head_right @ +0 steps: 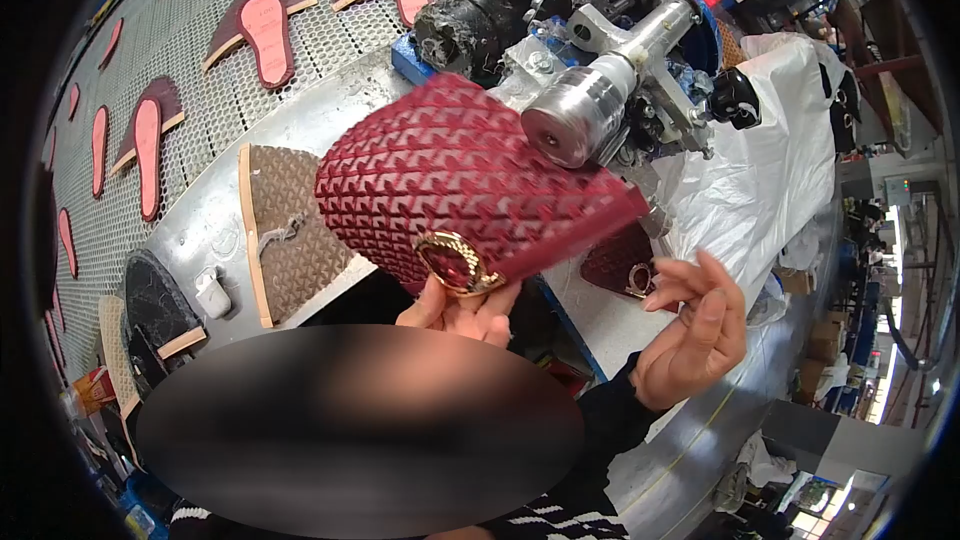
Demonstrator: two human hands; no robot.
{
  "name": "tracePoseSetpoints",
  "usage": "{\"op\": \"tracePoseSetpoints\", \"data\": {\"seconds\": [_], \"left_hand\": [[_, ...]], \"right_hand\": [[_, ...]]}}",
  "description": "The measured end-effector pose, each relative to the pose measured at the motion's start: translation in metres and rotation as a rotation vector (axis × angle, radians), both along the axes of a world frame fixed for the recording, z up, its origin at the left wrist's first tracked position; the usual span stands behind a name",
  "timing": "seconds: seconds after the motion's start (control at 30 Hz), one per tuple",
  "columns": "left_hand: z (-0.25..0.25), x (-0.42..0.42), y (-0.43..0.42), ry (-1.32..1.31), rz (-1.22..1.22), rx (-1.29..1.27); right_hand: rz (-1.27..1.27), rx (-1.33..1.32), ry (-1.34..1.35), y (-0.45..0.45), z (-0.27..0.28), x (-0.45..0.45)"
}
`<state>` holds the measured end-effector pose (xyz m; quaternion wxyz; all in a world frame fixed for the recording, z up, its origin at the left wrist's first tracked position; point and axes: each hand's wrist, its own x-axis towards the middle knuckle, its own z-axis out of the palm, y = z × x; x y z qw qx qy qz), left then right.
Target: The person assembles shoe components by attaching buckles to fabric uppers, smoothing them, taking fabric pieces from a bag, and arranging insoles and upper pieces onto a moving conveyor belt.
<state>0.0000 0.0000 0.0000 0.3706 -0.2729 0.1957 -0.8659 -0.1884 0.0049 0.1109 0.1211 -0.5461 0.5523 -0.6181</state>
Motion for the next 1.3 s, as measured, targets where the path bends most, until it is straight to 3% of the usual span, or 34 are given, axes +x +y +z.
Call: {"op": "tracePoseSetpoints", "data": {"seconds": [0.17,0.3,0.37,0.5,0.53,0.63,0.7,0.77,0.8,0.9,1.1,1.23,1.3], "left_hand": [[-0.004,0.025,-0.011,0.090,0.024,0.198],[-0.002,0.052,-0.019,-0.162,0.179,0.157],[0.003,0.076,-0.028,-0.351,0.319,0.078],[0.012,0.135,-0.035,-1.025,0.760,-0.159],[0.025,0.144,-0.033,-1.228,0.815,-0.076],[0.022,0.169,-0.033,-1.782,1.049,-0.298],[0.032,0.165,-0.030,-2.076,1.059,-0.321],[0.052,0.172,-0.036,-2.532,1.394,-0.992],[0.062,0.167,-0.033,-2.695,1.363,-1.103],[0.063,0.164,-0.032,-2.690,1.488,-1.213],[0.082,0.173,-0.022,-2.808,1.490,-1.424],[0.099,0.204,-0.018,-3.011,1.564,-1.556],[0.109,0.244,-0.022,-3.169,1.637,-1.463]], "right_hand": [[0.158,0.111,-0.051,0.003,-0.025,0.028],[0.539,0.236,0.130,-0.005,-0.027,0.047],[0.697,0.161,0.219,-0.017,-0.027,0.061],[0.907,0.074,0.198,-0.032,-0.027,0.102],[0.938,0.116,0.131,-0.033,-0.030,0.110],[1.022,0.239,-0.136,-0.033,-0.045,0.133],[1.050,0.305,-0.395,-0.034,-0.056,0.146],[1.031,0.385,-0.473,-0.038,-0.057,0.155],[1.018,0.384,-0.561,-0.039,-0.059,0.161],[0.992,0.414,-0.692,-0.034,-0.059,0.169],[1.052,0.403,-0.766,-0.027,-0.073,0.180],[1.216,0.469,-0.751,-0.025,-0.090,0.191],[1.292,0.515,-0.663,-0.023,-0.104,0.195]]}}
